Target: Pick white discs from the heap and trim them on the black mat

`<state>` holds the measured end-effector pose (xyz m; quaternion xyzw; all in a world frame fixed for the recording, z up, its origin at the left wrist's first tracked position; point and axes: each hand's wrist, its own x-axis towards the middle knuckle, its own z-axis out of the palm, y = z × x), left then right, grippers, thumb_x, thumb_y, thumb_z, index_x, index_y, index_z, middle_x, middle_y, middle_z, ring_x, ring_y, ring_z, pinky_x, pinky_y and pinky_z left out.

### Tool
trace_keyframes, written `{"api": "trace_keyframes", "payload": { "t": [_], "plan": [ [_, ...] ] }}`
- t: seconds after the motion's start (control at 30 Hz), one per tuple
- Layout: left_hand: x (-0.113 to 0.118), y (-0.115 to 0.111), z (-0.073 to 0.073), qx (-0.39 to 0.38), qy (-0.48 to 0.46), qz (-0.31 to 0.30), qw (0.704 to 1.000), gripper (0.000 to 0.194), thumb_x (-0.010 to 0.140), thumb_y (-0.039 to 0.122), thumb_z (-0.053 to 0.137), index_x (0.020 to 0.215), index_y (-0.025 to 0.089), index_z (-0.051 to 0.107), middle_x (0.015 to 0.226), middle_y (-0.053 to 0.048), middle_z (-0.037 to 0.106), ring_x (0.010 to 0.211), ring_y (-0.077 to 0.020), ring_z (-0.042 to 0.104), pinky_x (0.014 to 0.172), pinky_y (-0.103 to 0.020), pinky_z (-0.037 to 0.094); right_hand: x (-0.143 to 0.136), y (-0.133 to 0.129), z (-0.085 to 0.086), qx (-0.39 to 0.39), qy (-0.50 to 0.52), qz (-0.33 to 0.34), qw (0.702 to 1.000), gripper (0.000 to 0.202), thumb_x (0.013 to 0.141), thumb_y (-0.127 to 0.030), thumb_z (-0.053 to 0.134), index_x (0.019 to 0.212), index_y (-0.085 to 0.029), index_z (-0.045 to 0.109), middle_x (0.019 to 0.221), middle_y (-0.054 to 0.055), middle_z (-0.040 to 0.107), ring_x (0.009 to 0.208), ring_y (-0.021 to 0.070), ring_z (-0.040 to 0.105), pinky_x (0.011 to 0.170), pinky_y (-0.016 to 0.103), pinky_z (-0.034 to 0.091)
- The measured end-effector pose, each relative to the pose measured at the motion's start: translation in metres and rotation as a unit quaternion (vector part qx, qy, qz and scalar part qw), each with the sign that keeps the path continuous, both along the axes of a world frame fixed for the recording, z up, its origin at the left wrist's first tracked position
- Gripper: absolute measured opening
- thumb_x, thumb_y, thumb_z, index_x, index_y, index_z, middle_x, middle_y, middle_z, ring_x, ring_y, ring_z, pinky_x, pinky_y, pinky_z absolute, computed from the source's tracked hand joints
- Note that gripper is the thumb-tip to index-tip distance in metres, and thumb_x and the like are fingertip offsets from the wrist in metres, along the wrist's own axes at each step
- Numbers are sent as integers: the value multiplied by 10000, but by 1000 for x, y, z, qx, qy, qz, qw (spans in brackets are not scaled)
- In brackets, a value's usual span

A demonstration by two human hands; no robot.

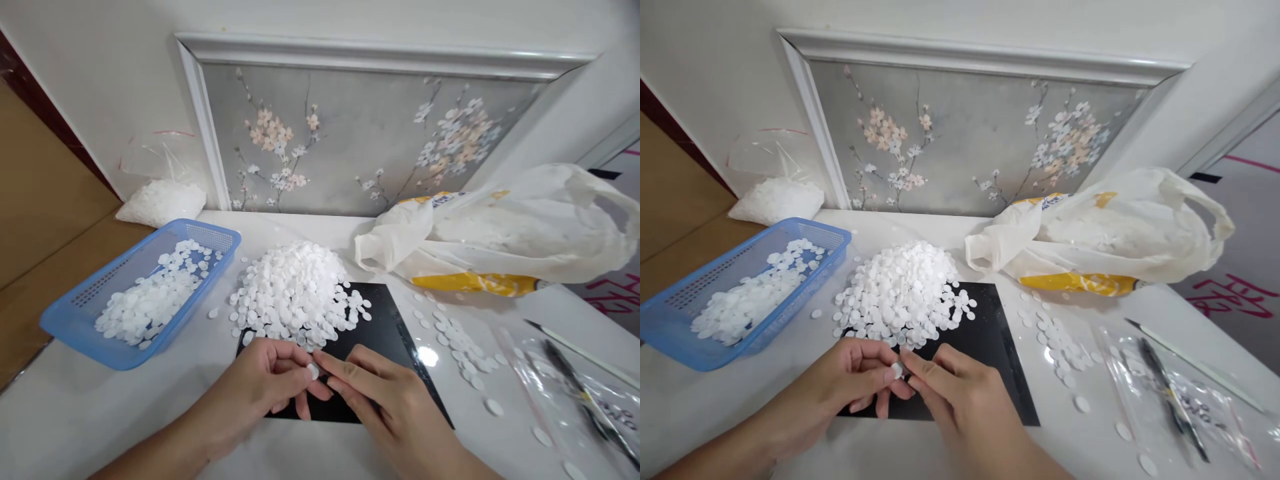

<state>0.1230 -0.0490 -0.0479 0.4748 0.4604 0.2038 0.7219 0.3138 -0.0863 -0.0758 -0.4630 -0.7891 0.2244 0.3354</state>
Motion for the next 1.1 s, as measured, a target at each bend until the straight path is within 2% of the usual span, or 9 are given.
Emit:
{"api": "trace_keyframes", "payload": {
  "t": [0.33,0.47,0.57,0.67,0.77,0.83,0.9,1.0,1.1],
  "plan": [
    [-2,2,-3,5,5,1,1000,239,809,303,617,970,139,683,816,-99,749,572,-101,569,480,-205,276,13,5,8,-108,53,-147,982,389,977,-414,312,1237,-251,549,589,-23,507,517,147,505,503,236,443],
    [-4,8,-4,9,-13,29,999,230,807,358,633,860,137,668,708,-55,700,544,-86,515,469,-203,262,29,13,17,-203,116,-180,956,357,900,-537,430,845,-212,568,501,-69,382,420,108,372,391,206,319],
    [-9,16,-1,57,14,67,996,240,815,363,626,737,137,645,711,-29,656,550,-71,458,480,-199,263,34,15,19,-399,197,-77,892,449,898,-575,390,660,-206,483,420,-74,394,331,81,329,346,193,281],
    [-15,22,4,77,21,102,992,208,812,328,616,725,140,624,760,-33,648,554,-69,419,483,-201,257,35,17,13,-524,240,62,815,427,900,-555,401,754,-179,541,591,13,614,454,115,571,460,221,439],
    [-22,26,9,51,-14,142,989,102,785,247,591,849,170,608,712,-11,622,548,-85,420,476,-207,253,47,27,2,-465,217,21,858,368,872,-533,461,773,-186,532,747,62,651,708,193,680,659,320,530],
    [-26,29,13,41,-34,172,984,102,766,212,548,854,185,591,604,29,528,509,-90,381,456,-211,231,59,35,-3,-289,176,-142,930,338,841,-519,515,700,-213,488,714,47,608,678,204,646,630,347,535],
    [-28,30,15,49,-34,186,981,89,788,257,518,786,187,573,516,66,367,464,-91,298,441,-216,200,65,38,-4,-168,164,-221,947,343,805,-524,573,677,-223,471,749,55,593,698,215,623,647,371,542],
    [-28,28,17,117,48,120,985,233,831,393,528,731,189,580,503,80,269,458,-92,243,457,-219,199,48,32,-6,-288,253,-90,919,373,884,-541,451,881,-185,564,908,93,626,800,219,650,720,393,564],
    [-29,16,18,211,171,-59,961,232,807,414,575,771,212,683,524,42,432,480,-111,350,479,-228,230,23,23,-9,-341,282,-19,897,386,896,-540,451,918,-171,561,981,104,632,959,234,637,851,408,535]
  ]
}}
